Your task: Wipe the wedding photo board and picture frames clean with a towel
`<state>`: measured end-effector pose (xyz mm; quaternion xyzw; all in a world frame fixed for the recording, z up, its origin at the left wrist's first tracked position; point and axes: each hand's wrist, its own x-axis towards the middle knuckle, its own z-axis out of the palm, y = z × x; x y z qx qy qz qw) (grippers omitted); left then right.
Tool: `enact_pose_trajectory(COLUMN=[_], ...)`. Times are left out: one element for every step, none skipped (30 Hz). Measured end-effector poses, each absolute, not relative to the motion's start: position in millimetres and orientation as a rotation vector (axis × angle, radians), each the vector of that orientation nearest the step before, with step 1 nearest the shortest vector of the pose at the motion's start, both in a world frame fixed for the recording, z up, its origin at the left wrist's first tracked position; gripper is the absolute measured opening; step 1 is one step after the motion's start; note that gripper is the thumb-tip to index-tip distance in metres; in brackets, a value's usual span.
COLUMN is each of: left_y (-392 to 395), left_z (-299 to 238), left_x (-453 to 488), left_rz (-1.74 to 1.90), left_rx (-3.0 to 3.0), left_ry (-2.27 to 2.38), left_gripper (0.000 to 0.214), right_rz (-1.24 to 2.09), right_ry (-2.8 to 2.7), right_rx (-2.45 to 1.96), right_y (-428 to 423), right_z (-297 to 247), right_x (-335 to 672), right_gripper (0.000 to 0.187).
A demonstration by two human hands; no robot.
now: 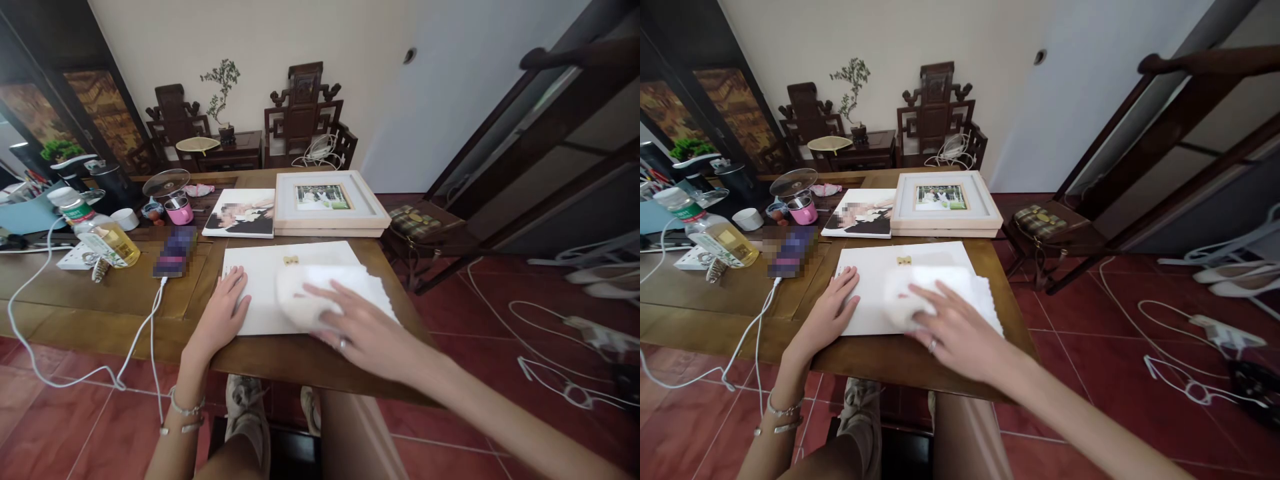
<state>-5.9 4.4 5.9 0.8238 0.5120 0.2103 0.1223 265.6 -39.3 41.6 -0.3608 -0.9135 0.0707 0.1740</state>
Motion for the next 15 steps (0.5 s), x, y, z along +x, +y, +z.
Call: enact_pose_trajectory(left_y=[4,4,4,4,4,4,4,4,4,4,4,4,4,4,4], left_z=[6,6,6,6,6,6,6,6,6,6,6,6,7,7,7], left_x=[-6,-6,-6,-6,-6,-6,-6,-6,-6,-6,-6,-6,-6,-6,-6], left_rz=[0.61,0.607,0.606,0.607,0.608,0.609,0.61,0.61,0.61,0.611,0.614,0.617,0.621,0.624,0.623], left_rx=[2.404,2.404,2.405,2.407,2.408,2.409,2.409,2.409,2.408,2.408,2.406,2.403,2.401,2.398,2.396], left_ry=[1.494,1.493,1.491,1.489,1.488,1.487,1.486,1.484,1.482,1.48,1.479,1.48,1.48,1.483,1.484], left_gripper=[0.046,0.046,0.046,0.046,0.046,0.046,0.046,0.046,0.046,0.046,0.046,0.046,0.046,0.046,0.046], right_rz=[0.142,0.089,0.044,0.011,-0.008,-0.015,-0.014,-0.008,0.001,0.014,0.033,0.058,0.09,0.121,0.145], right_ry=[-2.579,-2.57,-2.561,-2.549,-2.529,-2.505,-2.481,-2.464,-2.456,-2.46,-2.477,-2.499,-2.523,-2.547,-2.568], right_rx=[-1.073,-1.121,-1.173,-1.228,-1.283,-1.334,-1.369,-1.384,-1.372,-1.331,-1.27,-1.205,-1.145,-1.096,-1.059], right_y=[-25,-10,5,19,30,39,44,45,42,35,24,10,-6,-22,-38], right_z=[40,39,38,37,35,34,32,30,28,26,25,25,26,27,29], right_x=[272,278,285,291,297,302,306,308,309,308,306,303,299,297,295], right_gripper=[0.025,0.027,0.028,0.028,0.027,0.026,0.024,0.022,0.019,0.017,0.016,0.016,0.017,0.017,0.017])
